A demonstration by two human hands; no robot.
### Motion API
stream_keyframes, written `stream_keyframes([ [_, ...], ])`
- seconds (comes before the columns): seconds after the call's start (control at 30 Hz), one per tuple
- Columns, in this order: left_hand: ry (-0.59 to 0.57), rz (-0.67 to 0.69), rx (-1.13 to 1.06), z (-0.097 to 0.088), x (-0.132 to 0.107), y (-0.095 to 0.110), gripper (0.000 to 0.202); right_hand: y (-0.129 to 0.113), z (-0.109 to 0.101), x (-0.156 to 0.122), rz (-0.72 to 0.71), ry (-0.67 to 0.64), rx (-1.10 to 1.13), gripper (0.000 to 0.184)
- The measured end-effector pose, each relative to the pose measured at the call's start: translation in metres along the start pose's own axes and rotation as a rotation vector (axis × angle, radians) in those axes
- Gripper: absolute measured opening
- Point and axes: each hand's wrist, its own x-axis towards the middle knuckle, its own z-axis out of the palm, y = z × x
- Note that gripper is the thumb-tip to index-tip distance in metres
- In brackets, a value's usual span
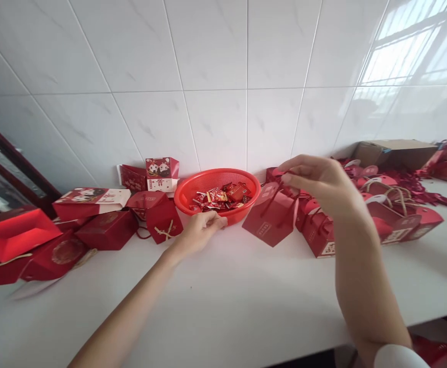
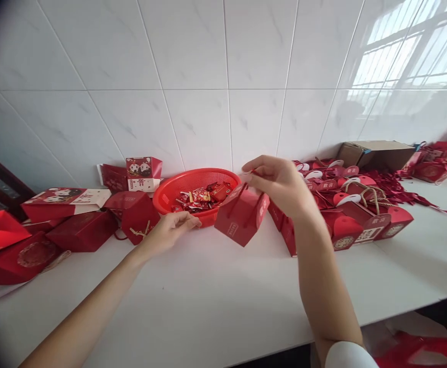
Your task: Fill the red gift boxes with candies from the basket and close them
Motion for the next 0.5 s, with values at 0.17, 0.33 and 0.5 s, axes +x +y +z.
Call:
stream_keyframes([
  [0.17,-0.172,0.004,0.039,0.008,0.005,-0.014,0.048,-0.011,-0.057,-0.026,-0.03,0.467,-0.037,0.018],
  [0.33,-0.247,0.021,0.104,0.011,0.007,-0.023,0.042,-0.005,-0.12,-0.064,0.041,0.84,-0.171,0.019],
  [0.5,-0.309,0.004,0.151,0.01,0.01,-0.027,0.039,0.026,-0.172,-0.097,0.285,0.989,-0.285,0.021],
])
